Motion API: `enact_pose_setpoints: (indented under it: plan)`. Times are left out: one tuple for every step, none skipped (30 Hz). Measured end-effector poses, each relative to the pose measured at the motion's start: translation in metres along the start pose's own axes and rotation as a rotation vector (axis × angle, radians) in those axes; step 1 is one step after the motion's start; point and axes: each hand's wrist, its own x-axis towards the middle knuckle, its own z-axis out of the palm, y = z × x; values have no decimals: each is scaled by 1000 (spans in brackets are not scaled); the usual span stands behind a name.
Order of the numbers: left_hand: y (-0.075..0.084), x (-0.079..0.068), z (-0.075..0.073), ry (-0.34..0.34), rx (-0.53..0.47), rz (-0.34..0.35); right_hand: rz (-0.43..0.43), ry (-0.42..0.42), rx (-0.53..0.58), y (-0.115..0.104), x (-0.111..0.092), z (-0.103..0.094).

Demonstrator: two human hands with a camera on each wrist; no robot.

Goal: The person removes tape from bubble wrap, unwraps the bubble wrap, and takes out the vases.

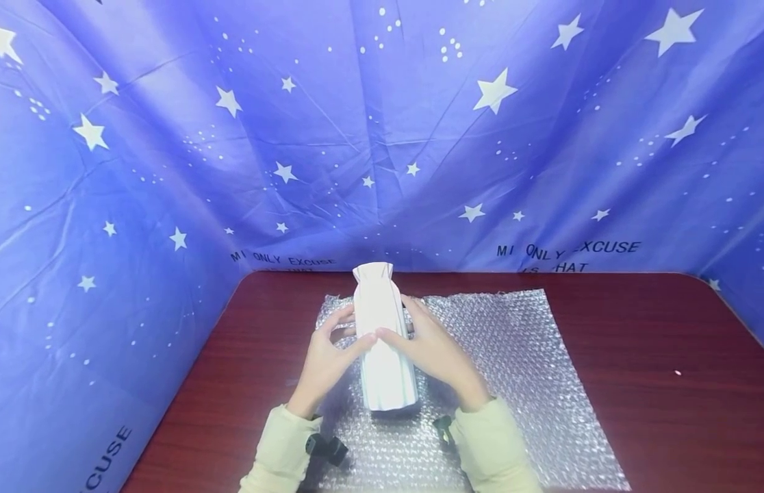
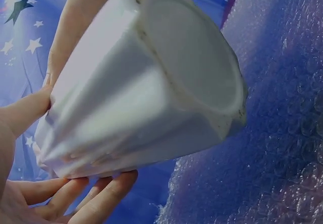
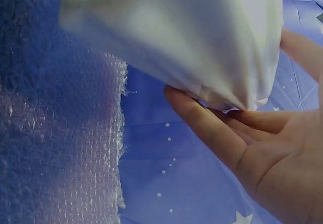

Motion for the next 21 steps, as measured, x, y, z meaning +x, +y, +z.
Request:
enact_pose_setpoints:
  plan:
    - [0,0,0,0,-7,3,3,4,10,0,0,0]
    - [1,0,-1,1,-11,7,6,7,24,0,1,1]
    - [2,0,-1,0,-13,12,9,11,38,0,1,1]
    - [2,0,-1,-1,-15,14,12,14,54,0,1,1]
    - [3,0,-1,-2,-15,16,17,18,70,0,1,2]
    - [4,0,-2,-5,-15,17,22,22,84,-1,1,2]
    - [4,0,-2,-6,-8,15,27,28,90,-2,2,2]
    - [4,0,-2,-10,-2,15,31,36,97,-3,2,3]
    - [5,0,-3,-17,-1,14,34,46,92,-3,2,4]
    - [5,0,-3,-24,4,11,33,57,86,-4,2,4]
    - [5,-1,-3,-30,10,11,33,68,80,-5,2,5]
    - [5,-1,-3,-35,13,14,27,78,74,-6,2,6]
    - [6,-2,-3,-39,17,18,22,89,69,-6,2,7]
    - [6,-2,-3,-43,18,20,16,99,64,-6,1,8]
    - [6,-2,-3,-46,19,23,11,108,56,-6,1,8]
    - [6,-2,-3,-45,26,26,3,113,60,-6,1,9]
    - [6,-2,-3,-45,25,32,-2,116,66,-6,1,10]
    - [5,-2,-3,-46,25,37,-8,118,74,-6,2,10]
    - [5,-2,-3,-47,26,41,-10,121,78,-6,2,11]
    - [5,-2,-3,-47,28,43,-12,123,84,-6,2,12]
    - [5,-2,-3,-47,30,49,-12,125,91,-7,2,13]
